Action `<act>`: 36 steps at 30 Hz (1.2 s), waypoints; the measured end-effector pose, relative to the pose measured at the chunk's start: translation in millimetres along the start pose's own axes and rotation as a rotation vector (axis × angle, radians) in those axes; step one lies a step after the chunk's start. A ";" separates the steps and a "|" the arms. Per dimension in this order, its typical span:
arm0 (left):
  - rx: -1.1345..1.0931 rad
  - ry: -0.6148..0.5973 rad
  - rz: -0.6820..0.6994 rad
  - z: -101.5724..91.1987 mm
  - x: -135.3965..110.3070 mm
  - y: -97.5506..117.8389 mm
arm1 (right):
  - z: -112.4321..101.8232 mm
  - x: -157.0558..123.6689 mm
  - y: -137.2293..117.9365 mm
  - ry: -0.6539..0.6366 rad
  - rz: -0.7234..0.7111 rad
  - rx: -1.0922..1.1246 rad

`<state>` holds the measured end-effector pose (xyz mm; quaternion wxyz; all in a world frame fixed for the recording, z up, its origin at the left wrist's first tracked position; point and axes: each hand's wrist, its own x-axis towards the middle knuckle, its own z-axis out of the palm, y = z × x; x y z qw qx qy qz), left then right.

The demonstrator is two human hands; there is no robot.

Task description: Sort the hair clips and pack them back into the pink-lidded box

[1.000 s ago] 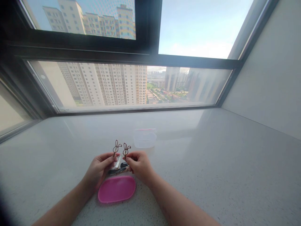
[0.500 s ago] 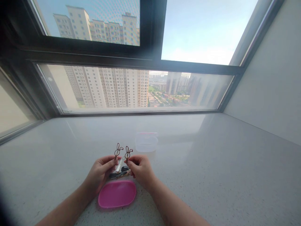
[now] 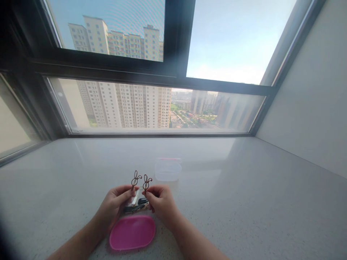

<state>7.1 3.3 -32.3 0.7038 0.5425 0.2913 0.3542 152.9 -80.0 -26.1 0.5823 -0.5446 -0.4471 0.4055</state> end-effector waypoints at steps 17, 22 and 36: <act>-0.009 0.008 -0.008 0.9 0.4 0.3 | -0.7 -0.7 -0.6 0.014 0.002 0.009; -0.002 0.000 0.014 0.4 1.4 -1.4 | -0.6 -1.8 -2.4 0.010 0.001 -0.004; 0.022 0.008 0.025 1.4 0.1 1.4 | -0.6 -1.1 -3.0 0.007 0.005 -0.002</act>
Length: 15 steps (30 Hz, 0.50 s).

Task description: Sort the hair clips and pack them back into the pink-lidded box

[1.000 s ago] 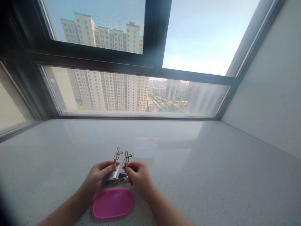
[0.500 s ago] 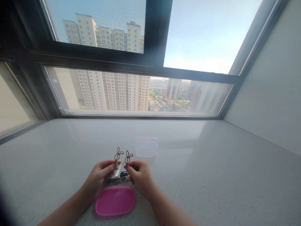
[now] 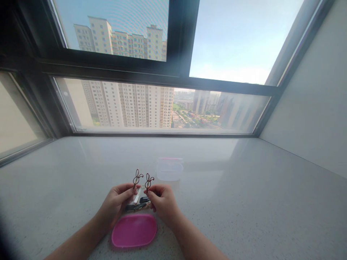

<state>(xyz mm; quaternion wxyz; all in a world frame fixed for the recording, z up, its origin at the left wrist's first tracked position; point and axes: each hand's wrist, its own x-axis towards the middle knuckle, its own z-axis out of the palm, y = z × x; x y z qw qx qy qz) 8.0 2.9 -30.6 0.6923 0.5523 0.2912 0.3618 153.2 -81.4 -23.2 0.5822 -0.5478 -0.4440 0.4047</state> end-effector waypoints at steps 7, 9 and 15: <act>-0.005 0.017 -0.025 1.5 -0.4 2.9 | 0.0 -0.7 2.4 0.009 0.003 0.003; -0.003 0.015 -0.026 2.0 -0.8 3.8 | 0.2 -0.9 2.2 0.005 0.001 -0.004; -0.012 0.015 -0.025 2.5 -2.3 4.4 | 0.6 -0.8 0.4 0.020 0.010 -0.011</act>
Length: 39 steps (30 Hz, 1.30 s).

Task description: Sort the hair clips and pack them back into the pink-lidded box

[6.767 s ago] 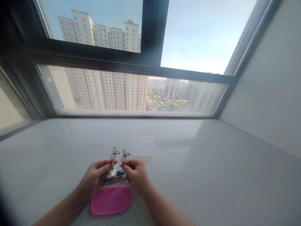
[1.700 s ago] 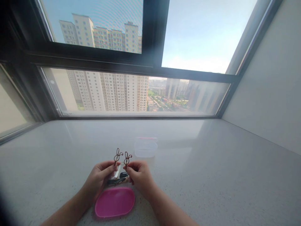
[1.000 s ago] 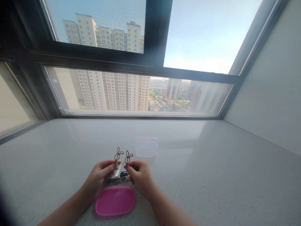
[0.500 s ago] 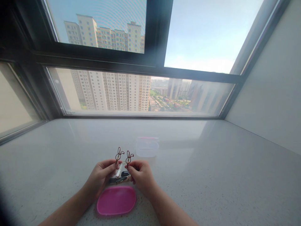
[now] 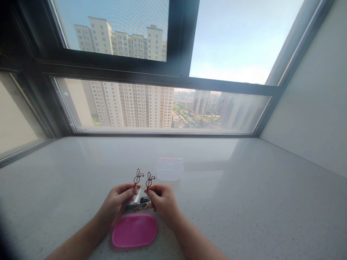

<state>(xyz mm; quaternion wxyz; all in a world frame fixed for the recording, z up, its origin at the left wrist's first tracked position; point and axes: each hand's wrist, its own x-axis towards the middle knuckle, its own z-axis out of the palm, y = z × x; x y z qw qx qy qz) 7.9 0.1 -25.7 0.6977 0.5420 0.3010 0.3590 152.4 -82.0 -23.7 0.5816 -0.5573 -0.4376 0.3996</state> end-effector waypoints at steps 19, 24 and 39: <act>-0.003 -0.009 -0.004 0.6 -0.5 1.6 | -0.4 0.0 1.5 -0.010 -0.002 -0.002; -0.008 -0.002 -0.006 1.2 -1.1 2.5 | -0.3 0.4 0.4 -0.005 0.002 -0.004; -0.020 0.007 -0.014 -0.5 0.6 -1.2 | 0.5 -0.3 -2.4 0.001 0.006 -0.009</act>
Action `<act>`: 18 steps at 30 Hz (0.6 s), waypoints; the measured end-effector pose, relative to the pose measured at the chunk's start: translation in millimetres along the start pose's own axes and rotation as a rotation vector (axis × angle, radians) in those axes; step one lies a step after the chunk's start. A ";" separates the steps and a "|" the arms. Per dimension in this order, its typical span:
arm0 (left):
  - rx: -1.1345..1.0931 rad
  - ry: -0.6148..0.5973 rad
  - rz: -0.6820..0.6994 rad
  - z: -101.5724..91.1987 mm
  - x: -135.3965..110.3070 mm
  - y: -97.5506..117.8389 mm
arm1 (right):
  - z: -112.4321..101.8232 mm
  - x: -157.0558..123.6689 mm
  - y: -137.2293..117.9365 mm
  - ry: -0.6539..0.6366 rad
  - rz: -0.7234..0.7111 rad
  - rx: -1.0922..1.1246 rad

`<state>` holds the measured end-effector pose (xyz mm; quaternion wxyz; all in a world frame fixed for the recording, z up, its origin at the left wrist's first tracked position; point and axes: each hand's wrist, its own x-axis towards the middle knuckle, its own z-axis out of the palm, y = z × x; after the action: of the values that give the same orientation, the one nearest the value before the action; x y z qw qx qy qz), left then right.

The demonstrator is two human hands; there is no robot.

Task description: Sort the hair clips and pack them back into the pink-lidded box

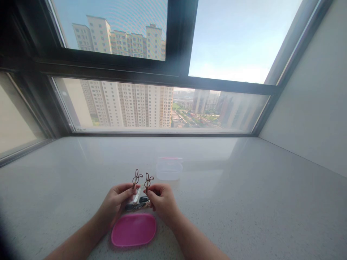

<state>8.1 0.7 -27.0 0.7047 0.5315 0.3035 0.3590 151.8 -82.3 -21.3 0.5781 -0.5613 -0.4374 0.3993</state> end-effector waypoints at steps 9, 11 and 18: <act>0.003 -0.003 0.018 -0.5 0.5 -2.7 | -0.5 0.1 2.9 -0.004 -0.006 0.008; 0.005 -0.004 0.012 -0.8 0.5 -2.8 | -0.6 -0.1 2.9 -0.012 -0.008 0.010; -0.005 -0.014 0.014 -1.8 0.1 -3.4 | -0.8 0.9 3.6 -0.010 -0.014 0.017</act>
<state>7.3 1.1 -30.8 0.7055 0.5344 0.2940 0.3608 152.9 -81.5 -24.8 0.5834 -0.5514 -0.4406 0.4017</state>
